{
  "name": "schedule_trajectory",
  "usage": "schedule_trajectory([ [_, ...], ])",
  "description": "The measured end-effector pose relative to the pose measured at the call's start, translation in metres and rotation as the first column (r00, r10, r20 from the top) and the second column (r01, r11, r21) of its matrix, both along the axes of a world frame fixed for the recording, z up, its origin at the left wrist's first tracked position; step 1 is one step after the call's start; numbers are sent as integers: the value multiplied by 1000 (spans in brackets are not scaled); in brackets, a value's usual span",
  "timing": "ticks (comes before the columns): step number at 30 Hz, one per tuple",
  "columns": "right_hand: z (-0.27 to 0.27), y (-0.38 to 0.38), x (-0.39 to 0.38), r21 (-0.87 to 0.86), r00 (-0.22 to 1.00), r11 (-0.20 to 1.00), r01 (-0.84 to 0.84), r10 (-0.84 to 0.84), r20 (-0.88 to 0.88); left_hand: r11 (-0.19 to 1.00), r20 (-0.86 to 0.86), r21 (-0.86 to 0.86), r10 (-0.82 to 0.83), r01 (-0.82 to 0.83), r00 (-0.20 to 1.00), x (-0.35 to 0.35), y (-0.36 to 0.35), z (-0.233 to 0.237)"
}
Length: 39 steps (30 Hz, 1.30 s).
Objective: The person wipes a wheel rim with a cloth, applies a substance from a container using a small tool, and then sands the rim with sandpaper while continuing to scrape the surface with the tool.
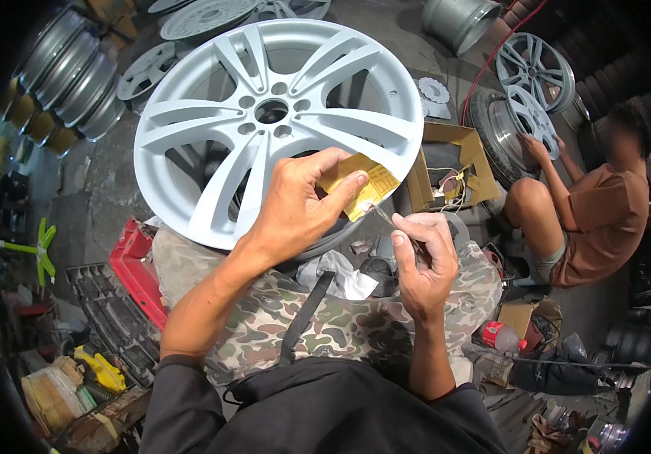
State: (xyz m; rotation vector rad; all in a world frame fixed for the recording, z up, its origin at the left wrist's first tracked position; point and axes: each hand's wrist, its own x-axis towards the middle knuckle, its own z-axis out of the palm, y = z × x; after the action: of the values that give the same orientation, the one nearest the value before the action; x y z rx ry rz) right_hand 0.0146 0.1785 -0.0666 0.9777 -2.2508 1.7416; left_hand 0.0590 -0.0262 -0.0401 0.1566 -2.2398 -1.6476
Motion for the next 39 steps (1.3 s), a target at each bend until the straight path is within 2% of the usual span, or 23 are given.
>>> schedule_trajectory([
  [5,0,-1,-1,43,998,998,-50,51,-31,1000,-29,-16,0,-1,1000,-1,-3,-2],
  [7,0,2,2,-8,980,1000,12,-11,199,1000,-19,-16,-5,4,1000,1,-2,4],
  [8,-1,2,2,-6,980,1000,11,-10,200,1000,-18,-14,-4,3,1000,1,-1,3],
  [10,-4,-1,1,-153,922,988,-26,83,379,998,10,-53,-23,23,1000,0,-1,1],
  [17,-6,1,2,-197,800,966,-165,248,547,1000,0,-19,-19,19,1000,0,-1,-3],
  [19,-2,-2,3,-294,859,953,-69,207,468,991,-100,137,13,1,995,-5,-2,-12],
  [20,0,-4,1,-290,859,955,-67,204,470,990,-98,140,12,2,995,-5,-3,-11],
  [21,3,-7,-4,-169,970,983,-75,111,215,950,-49,309,-43,57,998,-5,-6,-6],
  [22,6,-11,-8,-50,997,998,-46,43,-70,878,-12,468,-105,98,994,-4,-10,-2],
  [23,10,-18,-8,-23,980,999,-40,35,-195,838,-9,531,-143,126,990,-4,-13,-2],
  [24,10,-20,-7,-25,980,999,-40,34,-197,839,-10,529,-143,127,990,-3,-14,1],
  [26,9,-23,-7,35,949,999,-15,26,-315,813,47,578,-124,74,991,-1,-17,6],
  [31,-4,-7,-8,70,951,998,0,21,-307,825,-26,562,-43,50,999,-2,-30,1],
  [33,-18,6,-10,-88,994,993,83,-77,75,860,-50,510,13,14,999,-1,-40,6],
  [34,-22,11,-11,-149,975,978,143,-114,191,889,-76,456,73,-30,994,0,-47,8],
  [36,-31,27,-20,-70,915,953,296,-261,309,890,-59,450,111,-73,992,3,-58,11],
  [39,-60,53,-36,-71,890,941,330,-285,357,885,-124,442,224,-148,967,5,-73,10],
])
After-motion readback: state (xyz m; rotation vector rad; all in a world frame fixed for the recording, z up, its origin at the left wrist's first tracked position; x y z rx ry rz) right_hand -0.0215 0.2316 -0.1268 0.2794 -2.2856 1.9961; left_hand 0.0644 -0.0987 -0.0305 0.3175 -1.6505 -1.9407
